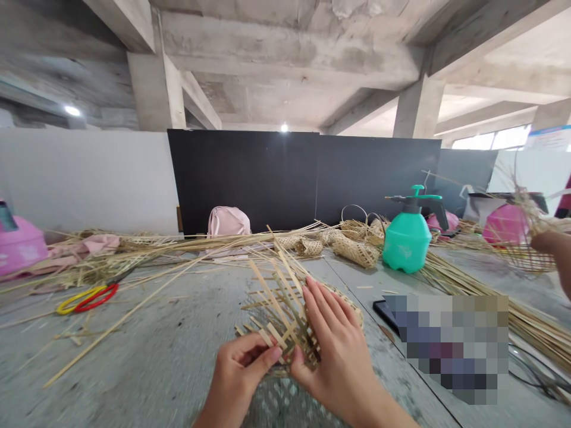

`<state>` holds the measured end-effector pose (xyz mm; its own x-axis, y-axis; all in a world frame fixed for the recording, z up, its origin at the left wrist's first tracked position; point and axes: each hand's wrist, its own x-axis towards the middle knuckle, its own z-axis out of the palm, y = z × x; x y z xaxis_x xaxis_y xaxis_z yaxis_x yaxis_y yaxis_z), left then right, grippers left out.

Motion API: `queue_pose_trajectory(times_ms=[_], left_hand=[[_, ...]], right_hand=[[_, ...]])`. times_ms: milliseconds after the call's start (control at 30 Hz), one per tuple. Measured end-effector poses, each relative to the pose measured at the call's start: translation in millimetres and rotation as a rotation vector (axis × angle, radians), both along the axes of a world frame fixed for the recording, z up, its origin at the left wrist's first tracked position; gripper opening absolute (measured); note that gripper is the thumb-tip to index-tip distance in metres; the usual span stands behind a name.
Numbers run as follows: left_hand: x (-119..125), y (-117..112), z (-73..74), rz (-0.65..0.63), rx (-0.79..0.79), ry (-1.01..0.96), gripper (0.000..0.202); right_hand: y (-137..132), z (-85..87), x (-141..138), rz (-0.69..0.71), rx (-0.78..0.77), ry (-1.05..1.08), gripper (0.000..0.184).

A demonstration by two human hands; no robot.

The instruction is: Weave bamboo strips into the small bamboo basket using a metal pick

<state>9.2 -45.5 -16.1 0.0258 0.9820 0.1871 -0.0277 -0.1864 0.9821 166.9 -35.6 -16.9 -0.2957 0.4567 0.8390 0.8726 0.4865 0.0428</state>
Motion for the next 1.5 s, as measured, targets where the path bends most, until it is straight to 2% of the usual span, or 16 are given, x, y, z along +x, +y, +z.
queue_pose_trajectory(times_ms=[400, 533, 667, 833, 1167, 1500], left_hand=[[-4, 0, -4.5, -0.013, -0.025, -0.099, 0.015], [-5, 2, -5.7, -0.017, 0.007, -0.077, 0.016], [-5, 2, -4.4, 0.043, 0.026, -0.032, 0.013], [-2, 0, -1.7, 0.068, -0.004, -0.017, 0.015], [-1, 0, 1.3, 0.036, 0.022, 0.033, 0.019], [1, 0, 0.6, 0.072, 0.035, 0.002, 0.019]], right_hand=[[1, 0.2, 2, 0.02, -0.036, 0.012, 0.067], [-2, -1.7, -2, -0.002, -0.035, 0.014, 0.073], [-4, -2.9, -6, -0.04, -0.027, 0.02, 0.075], [-5, -1.5, -10, -0.064, 0.001, 0.021, 0.075], [-2, -2.3, -7, -0.015, 0.032, 0.005, 0.07], [-3, -2.6, -6, 0.002, 0.013, 0.005, 0.07]])
